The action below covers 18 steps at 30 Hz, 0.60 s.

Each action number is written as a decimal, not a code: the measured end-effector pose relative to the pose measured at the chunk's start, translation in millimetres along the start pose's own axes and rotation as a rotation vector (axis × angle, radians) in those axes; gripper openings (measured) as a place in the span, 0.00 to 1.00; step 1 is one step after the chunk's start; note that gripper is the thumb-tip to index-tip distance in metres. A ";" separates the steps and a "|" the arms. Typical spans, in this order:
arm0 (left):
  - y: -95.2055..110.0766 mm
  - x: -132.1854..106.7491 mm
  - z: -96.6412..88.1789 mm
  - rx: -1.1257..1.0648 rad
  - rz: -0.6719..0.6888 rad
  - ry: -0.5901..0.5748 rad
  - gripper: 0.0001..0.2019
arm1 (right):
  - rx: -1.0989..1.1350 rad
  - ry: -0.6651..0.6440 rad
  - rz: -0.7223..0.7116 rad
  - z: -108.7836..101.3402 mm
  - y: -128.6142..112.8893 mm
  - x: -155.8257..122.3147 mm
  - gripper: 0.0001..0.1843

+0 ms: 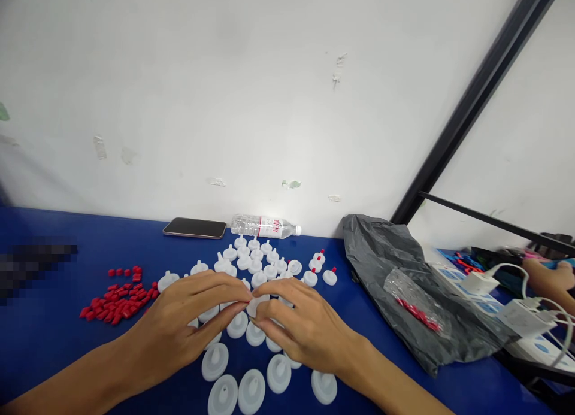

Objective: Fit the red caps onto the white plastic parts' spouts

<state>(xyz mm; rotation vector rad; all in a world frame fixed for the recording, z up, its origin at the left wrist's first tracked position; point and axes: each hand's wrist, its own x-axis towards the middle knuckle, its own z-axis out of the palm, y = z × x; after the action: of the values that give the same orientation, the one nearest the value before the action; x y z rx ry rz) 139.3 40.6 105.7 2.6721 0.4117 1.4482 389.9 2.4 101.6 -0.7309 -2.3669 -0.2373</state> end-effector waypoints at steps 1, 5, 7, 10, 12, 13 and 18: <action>0.1 0.2 0.0 -0.002 0.001 -0.005 0.07 | 0.001 -0.004 -0.001 -0.1 -0.5 0.5 0.03; 0.1 0.5 0.4 0.002 -0.005 -0.015 0.09 | 0.006 -0.005 -0.009 -0.5 -1.8 1.8 0.03; -0.4 0.2 1.0 0.005 -0.010 -0.007 0.09 | 0.001 0.021 -0.006 -0.9 -1.4 1.3 0.04; -0.3 0.1 2.0 0.013 -0.015 0.011 0.08 | -0.014 0.046 -0.014 -2.0 -0.4 0.4 0.06; 0.7 0.3 2.3 0.022 -0.007 0.023 0.07 | -0.006 0.047 -0.029 -2.4 -0.1 0.3 0.06; 1.4 0.4 2.2 0.029 0.003 0.029 0.07 | 0.006 0.060 -0.032 -2.0 -0.3 0.4 0.07; 4.4 -0.8 -0.2 0.124 0.100 0.070 0.11 | 0.219 0.219 0.154 3.4 -6.7 3.1 0.13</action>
<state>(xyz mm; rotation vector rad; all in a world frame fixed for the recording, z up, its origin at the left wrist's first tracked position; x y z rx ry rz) 139.6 36.1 106.0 2.7818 0.3899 1.5987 382.4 -0.6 101.0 -0.7372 -2.0780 0.0088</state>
